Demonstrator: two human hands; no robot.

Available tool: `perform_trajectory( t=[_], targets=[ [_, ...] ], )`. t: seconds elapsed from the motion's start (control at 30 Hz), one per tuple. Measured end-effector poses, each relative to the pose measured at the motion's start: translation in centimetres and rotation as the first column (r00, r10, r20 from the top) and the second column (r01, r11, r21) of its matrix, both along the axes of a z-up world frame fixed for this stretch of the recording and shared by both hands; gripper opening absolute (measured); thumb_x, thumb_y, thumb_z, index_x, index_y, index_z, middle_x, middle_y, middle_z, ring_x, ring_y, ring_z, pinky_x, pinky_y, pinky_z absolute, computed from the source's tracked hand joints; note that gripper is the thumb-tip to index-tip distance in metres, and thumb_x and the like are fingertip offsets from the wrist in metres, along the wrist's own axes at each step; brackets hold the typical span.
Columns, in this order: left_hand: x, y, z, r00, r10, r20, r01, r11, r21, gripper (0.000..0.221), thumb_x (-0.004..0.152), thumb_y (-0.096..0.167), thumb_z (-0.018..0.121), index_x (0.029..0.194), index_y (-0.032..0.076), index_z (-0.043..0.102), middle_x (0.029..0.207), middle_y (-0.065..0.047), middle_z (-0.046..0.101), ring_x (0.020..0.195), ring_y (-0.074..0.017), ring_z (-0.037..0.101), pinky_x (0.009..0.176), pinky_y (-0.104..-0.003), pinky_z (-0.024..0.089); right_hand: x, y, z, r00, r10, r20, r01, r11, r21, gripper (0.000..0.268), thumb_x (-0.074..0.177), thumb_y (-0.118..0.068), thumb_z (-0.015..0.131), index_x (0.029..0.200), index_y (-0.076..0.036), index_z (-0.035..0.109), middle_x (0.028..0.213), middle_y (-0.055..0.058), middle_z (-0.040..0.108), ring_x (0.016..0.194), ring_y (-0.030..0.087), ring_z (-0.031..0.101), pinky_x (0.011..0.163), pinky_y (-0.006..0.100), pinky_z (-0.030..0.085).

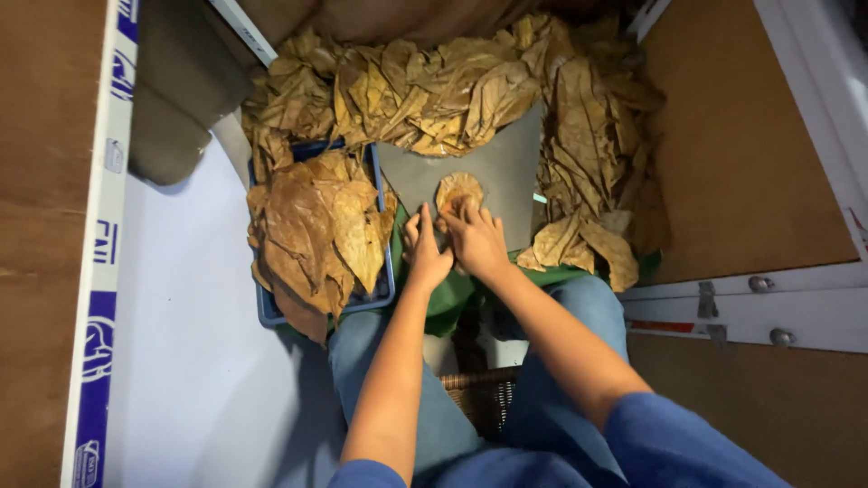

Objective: A person is manually sorting and flattening dried tobacco leaves on a board before stacking them in a tray.

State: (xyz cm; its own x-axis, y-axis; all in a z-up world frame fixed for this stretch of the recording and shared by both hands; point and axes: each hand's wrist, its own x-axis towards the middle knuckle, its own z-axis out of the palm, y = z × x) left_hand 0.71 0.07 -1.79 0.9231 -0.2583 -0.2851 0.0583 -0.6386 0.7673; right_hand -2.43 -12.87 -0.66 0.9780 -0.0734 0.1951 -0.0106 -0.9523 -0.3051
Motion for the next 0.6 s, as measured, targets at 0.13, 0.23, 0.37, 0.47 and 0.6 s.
perform_trajectory(
  t=[0.13, 0.23, 0.37, 0.47, 0.6],
  targets=[
    [-0.4, 0.1, 0.3, 0.999, 0.008, -0.036, -0.009, 1.0, -0.026, 0.102, 0.083, 0.016, 0.073, 0.164, 0.026, 0.012, 0.157, -0.011, 0.02, 0.144, -0.0404, 0.027, 0.11, -0.069, 0.027, 2.7, -0.3, -0.8, 0.997, 0.044, -0.065, -0.046, 0.999, -0.03, 0.031, 0.101, -0.033, 0.055, 0.128, -0.032, 0.07, 0.121, 0.006, 0.057, 0.114, 0.028, 0.053, 0.086, 0.044, 0.044],
    [-0.4, 0.1, 0.9, 1.0, -0.002, -0.018, 0.001, 0.999, -0.035, 0.1, 0.084, 0.015, 0.073, 0.163, 0.019, 0.012, 0.159, -0.014, 0.019, 0.145, -0.043, 0.026, 0.11, -0.069, 0.027, 5.5, -0.2, -2.9, 0.999, 0.03, -0.022, -0.032, 0.993, -0.113, 0.031, 0.1, -0.034, 0.059, 0.13, -0.034, 0.068, 0.109, 0.001, 0.057, 0.107, 0.024, 0.053, 0.087, 0.044, 0.041],
    [-0.1, 0.1, 0.4, 0.999, 0.008, -0.045, -0.009, 1.0, -0.018, 0.104, 0.083, 0.018, 0.073, 0.164, 0.02, 0.007, 0.158, -0.012, 0.019, 0.146, -0.0422, 0.025, 0.112, -0.07, 0.023, 6.7, 1.2, 0.6, 0.99, 0.006, -0.141, -0.027, 0.989, -0.145, 0.041, 0.107, -0.03, 0.044, 0.147, -0.028, 0.053, 0.132, 0.008, 0.055, 0.119, 0.028, 0.047, 0.097, 0.051, 0.036],
    [-0.2, 0.2, 1.1, 0.997, 0.013, -0.072, -0.017, 0.999, -0.045, 0.103, 0.085, 0.021, 0.073, 0.164, 0.02, 0.006, 0.159, -0.012, 0.018, 0.147, -0.0426, 0.024, 0.114, -0.072, 0.019, 8.4, 1.0, 0.1, 0.987, 0.012, -0.158, -0.041, 0.983, -0.181, 0.048, 0.107, -0.025, 0.038, 0.155, -0.025, 0.043, 0.137, 0.009, 0.051, 0.121, 0.028, 0.044, 0.103, 0.056, 0.03],
    [-0.5, 0.2, 2.5, 0.995, 0.007, -0.102, -0.016, 0.996, -0.083, 0.103, 0.089, 0.023, 0.073, 0.165, 0.019, 0.004, 0.16, -0.012, 0.017, 0.148, -0.0446, 0.021, 0.115, -0.074, 0.014, 10.9, -0.1, -1.6, 0.991, -0.01, -0.137, -0.028, 0.961, -0.273, 0.051, 0.107, -0.018, 0.033, 0.158, -0.023, 0.034, 0.132, 0.008, 0.049, 0.122, 0.026, 0.04, 0.107, 0.059, 0.021]
  ],
)
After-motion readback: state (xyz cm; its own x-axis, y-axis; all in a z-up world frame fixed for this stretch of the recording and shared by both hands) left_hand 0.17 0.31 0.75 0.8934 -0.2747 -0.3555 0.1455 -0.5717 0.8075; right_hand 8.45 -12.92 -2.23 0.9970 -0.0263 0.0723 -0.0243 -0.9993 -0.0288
